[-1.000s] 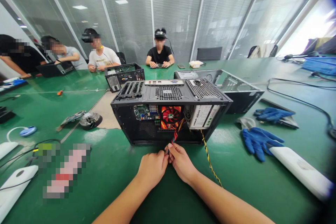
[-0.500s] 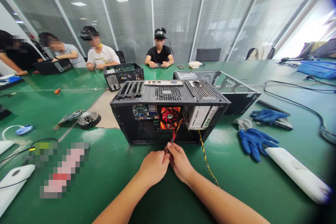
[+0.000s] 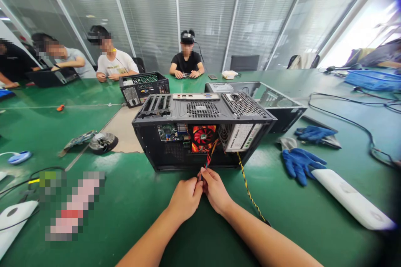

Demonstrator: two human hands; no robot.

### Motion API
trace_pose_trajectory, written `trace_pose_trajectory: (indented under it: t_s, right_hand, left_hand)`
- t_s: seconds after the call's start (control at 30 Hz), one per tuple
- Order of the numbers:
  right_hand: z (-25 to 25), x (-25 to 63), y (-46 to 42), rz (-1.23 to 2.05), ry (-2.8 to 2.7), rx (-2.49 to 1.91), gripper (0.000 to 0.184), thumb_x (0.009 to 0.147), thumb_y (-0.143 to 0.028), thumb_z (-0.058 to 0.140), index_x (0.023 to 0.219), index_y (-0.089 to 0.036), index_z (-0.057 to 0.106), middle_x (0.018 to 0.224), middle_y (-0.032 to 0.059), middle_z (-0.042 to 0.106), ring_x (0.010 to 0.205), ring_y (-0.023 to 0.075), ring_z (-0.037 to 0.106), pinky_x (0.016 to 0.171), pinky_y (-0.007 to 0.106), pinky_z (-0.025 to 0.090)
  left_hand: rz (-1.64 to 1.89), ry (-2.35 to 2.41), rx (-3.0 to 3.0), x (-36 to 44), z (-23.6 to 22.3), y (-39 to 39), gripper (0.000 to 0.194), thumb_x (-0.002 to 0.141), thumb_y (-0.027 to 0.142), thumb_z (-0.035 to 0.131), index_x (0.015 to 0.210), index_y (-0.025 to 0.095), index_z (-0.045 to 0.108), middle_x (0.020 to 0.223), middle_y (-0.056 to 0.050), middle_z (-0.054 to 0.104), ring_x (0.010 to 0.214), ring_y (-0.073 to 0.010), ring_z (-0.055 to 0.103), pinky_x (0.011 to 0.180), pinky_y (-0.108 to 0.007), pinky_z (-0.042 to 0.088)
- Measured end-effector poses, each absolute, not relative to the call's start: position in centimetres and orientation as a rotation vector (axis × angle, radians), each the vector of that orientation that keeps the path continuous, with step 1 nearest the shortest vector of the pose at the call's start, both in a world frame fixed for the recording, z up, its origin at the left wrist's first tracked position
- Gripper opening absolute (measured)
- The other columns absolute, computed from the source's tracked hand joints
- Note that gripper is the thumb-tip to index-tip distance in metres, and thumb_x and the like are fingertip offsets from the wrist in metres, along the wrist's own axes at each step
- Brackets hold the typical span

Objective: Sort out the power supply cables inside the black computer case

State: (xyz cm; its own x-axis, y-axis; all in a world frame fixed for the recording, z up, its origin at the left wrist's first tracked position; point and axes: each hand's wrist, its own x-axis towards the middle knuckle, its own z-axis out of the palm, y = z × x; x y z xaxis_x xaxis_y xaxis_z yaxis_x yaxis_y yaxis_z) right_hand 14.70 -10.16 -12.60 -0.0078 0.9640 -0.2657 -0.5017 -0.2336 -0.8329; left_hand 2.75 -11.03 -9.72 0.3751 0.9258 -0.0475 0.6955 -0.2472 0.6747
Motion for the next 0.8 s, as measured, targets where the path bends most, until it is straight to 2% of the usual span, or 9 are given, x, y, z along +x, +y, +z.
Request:
trace_pose_trajectory:
  t_s: [0.2, 0.4, 0.8]
  right_hand:
    - [-12.79, 14.36, -10.0, 1.511, -0.623, -1.074, 0.037, 0.07, -0.052, 0.068, 0.064, -0.018, 0.054, 0.051, -0.0072, 0.039, 0.045, 0.0078, 0.034, 0.044, 0.023, 0.026]
    - [-12.93, 14.07, -9.8, 1.455, -0.609, -1.12, 0.038, 0.07, -0.051, 0.068, 0.061, -0.019, 0.049, 0.054, -0.0052, 0.045, 0.046, 0.0084, 0.037, 0.044, 0.023, 0.027]
    - [-12.5, 14.16, -9.99, 1.471, -0.608, -1.106, 0.036, 0.069, -0.051, 0.069, 0.064, -0.019, 0.053, 0.055, -0.0051, 0.046, 0.047, 0.0095, 0.038, 0.046, 0.024, 0.029]
  left_hand:
    - [0.391, 1.482, 2.119, 2.65, -9.81, -10.95, 0.034, 0.094, 0.033, 0.033, 0.081, 0.018, 0.06, 0.068, -0.006, 0.065, 0.062, -0.0165, 0.061, 0.058, -0.024, 0.037]
    - [0.312, 1.547, 2.207, 2.52, -9.96, -10.88, 0.033, 0.095, 0.032, 0.032, 0.089, 0.019, 0.061, 0.077, -0.008, 0.068, 0.069, -0.0193, 0.064, 0.06, -0.026, 0.037]
    - [0.418, 1.498, 2.149, 2.53, -9.96, -10.91, 0.034, 0.095, 0.032, 0.032, 0.083, 0.018, 0.06, 0.072, -0.006, 0.066, 0.063, -0.0169, 0.061, 0.058, -0.025, 0.035]
